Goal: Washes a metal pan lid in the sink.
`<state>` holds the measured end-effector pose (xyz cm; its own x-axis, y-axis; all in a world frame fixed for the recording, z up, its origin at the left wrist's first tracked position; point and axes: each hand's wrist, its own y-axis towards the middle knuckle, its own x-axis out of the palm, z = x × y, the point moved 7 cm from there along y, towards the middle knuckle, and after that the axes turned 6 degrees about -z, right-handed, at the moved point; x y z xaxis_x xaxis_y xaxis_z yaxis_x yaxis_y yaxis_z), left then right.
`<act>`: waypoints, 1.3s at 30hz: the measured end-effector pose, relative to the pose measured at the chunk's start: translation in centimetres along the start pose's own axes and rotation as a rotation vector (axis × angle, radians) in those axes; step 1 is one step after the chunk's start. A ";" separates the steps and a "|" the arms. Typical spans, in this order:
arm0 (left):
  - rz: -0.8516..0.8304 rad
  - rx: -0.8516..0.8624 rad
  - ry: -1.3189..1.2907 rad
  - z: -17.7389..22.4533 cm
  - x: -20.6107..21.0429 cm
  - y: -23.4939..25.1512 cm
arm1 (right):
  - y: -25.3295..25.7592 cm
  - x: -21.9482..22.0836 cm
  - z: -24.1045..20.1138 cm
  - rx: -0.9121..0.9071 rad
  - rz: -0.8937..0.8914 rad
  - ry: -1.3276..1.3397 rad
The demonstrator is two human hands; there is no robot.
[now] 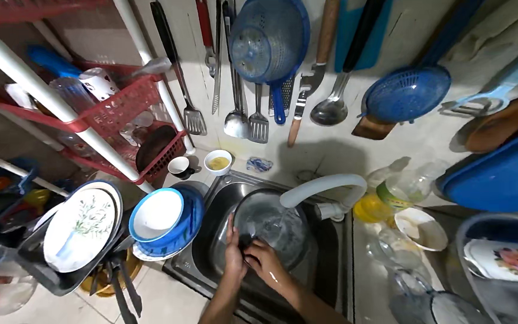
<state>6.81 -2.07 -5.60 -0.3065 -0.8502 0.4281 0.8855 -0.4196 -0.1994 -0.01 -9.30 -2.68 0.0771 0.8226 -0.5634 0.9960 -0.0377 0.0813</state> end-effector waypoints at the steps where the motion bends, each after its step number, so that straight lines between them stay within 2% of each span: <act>1: -0.010 0.027 0.030 0.3 -0.4 0.2 | -1.0 -0.1 0.7 0.017 -0.063 0.003; 4: -0.013 0.067 0.072 1.2 -1.4 0.3 | -3.3 -1.9 5.6 -0.002 -0.112 -0.106; 8: -0.050 -0.005 0.099 1.2 -1.2 -0.9 | -1.7 -7.8 9.6 0.266 -0.316 -0.401; 11: -0.075 -0.085 0.095 0.3 0.1 -1.6 | 2.2 -10.0 8.4 0.243 -0.157 -0.452; 13: -0.089 -0.097 0.088 0.0 1.1 -1.7 | 4.6 -9.0 7.0 0.239 -0.026 -0.338; 16: -0.074 -0.038 0.067 -0.4 1.7 -1.3 | 5.4 -4.8 2.7 -0.063 0.221 -0.154; 18: -0.033 0.024 0.083 0.2 1.1 -0.7 | 4.1 -1.9 0.7 -0.200 0.167 -0.055; 20: 0.021 0.068 0.118 1.6 0.0 -0.1 | 2.1 -0.3 0.6 -0.237 -0.017 -0.065; 22: 0.022 0.086 0.121 2.9 -0.5 0.0 | 1.2 -1.2 2.8 -0.104 -0.168 -0.209; 24: 0.021 0.079 0.107 3.4 -0.5 -0.3 | 2.2 -4.3 4.9 0.189 -0.230 -0.316; 25: 0.011 0.070 0.106 3.4 -0.2 -0.6 | 3.1 -6.0 5.7 0.325 -0.182 -0.339; 27: -0.020 0.050 0.122 3.0 0.8 -1.1 | 4.5 -7.7 6.6 0.440 -0.045 -0.339; 29: -0.046 0.056 0.137 2.5 1.7 -1.1 | 4.7 -6.1 4.3 0.354 -0.018 -0.263; 32: -0.020 0.058 0.132 2.2 2.0 -0.7 | 3.2 -2.1 0.6 0.004 -0.001 -0.308; 33: -0.023 0.057 0.125 2.4 1.9 -0.8 | 3.0 -2.3 1.1 -0.006 -0.005 -0.315; 36: -0.024 0.054 0.117 3.1 1.8 -1.4 | 4.0 -6.5 5.4 0.341 -0.021 -0.280; 37: -0.025 0.056 0.121 3.2 1.9 -1.5 | 4.2 -7.2 6.1 0.387 -0.007 -0.304; 39: -0.033 0.067 0.117 3.0 2.1 -1.2 | 3.8 -5.9 4.3 0.299 -0.002 -0.259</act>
<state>6.14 -2.43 -1.79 -0.3712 -0.8692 0.3267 0.8943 -0.4293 -0.1262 3.54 -16.78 -2.58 0.0464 0.6537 -0.7553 0.9626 -0.2314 -0.1411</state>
